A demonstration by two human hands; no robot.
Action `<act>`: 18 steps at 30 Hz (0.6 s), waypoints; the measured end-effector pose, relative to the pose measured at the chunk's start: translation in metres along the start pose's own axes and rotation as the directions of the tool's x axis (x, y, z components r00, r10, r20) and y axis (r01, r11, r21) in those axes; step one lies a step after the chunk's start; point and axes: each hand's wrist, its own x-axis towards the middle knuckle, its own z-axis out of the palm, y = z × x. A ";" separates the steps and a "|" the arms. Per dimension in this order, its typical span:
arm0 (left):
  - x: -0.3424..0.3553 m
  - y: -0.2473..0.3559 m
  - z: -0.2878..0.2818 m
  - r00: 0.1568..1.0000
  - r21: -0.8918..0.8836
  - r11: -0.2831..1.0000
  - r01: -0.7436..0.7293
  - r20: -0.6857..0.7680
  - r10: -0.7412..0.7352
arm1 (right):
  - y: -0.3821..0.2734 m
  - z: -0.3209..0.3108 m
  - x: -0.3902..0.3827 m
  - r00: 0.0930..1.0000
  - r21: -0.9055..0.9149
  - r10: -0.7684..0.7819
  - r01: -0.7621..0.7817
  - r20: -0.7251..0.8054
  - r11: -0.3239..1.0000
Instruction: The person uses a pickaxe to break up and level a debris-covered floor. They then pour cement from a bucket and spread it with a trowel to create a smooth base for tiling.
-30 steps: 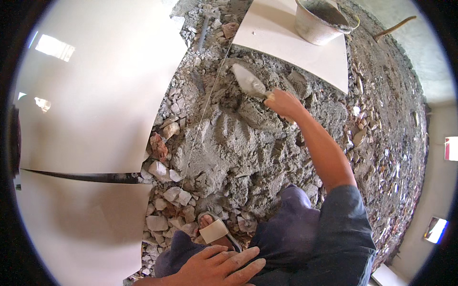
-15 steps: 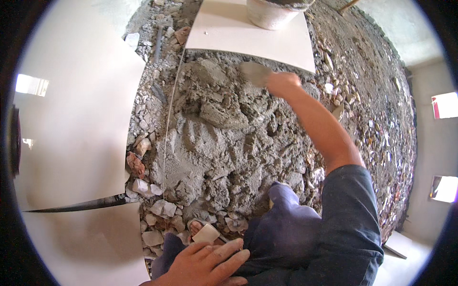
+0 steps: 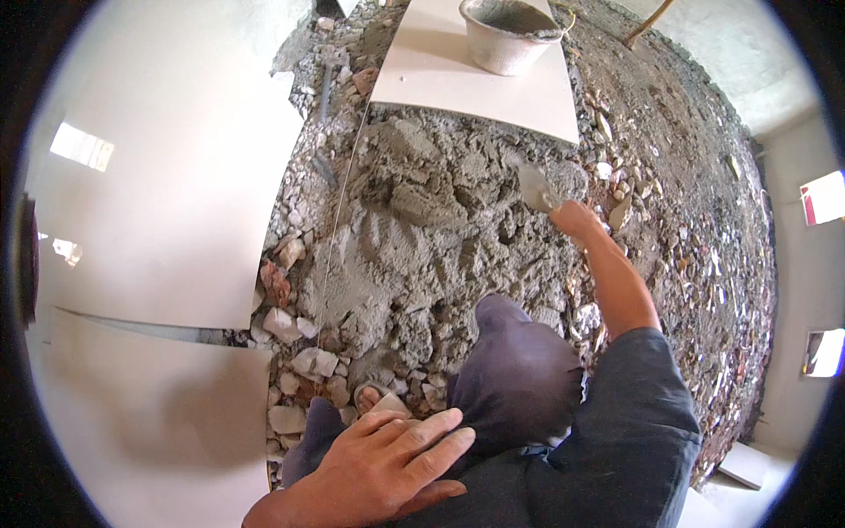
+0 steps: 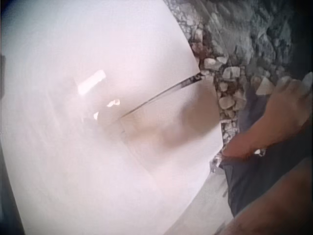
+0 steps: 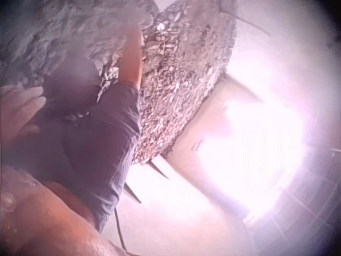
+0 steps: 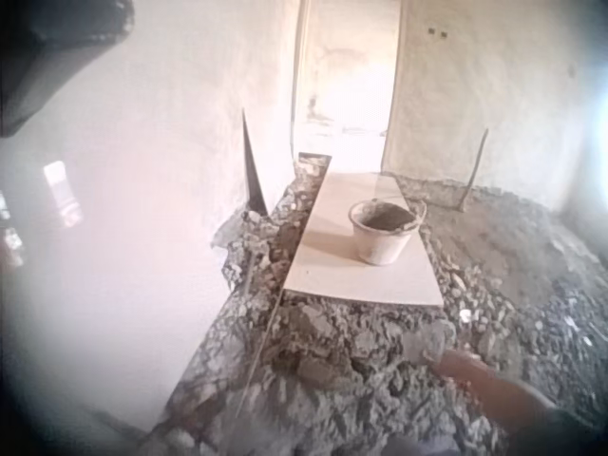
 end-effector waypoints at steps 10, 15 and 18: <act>-0.015 -0.011 0.013 0.994 0.024 0.999 0.024 0.109 -0.026 | -0.194 0.073 -0.039 0.782 0.119 -0.621 0.613 0.046 0.781; -0.009 -0.010 0.013 0.993 0.041 0.999 0.029 0.113 -0.034 | -0.180 0.034 -0.051 0.853 0.411 -0.519 0.452 0.062 0.792; -0.009 0.000 0.008 0.998 -0.020 0.999 0.032 0.051 -0.031 | -0.158 -0.002 -0.062 0.917 0.701 -0.356 0.134 0.181 0.701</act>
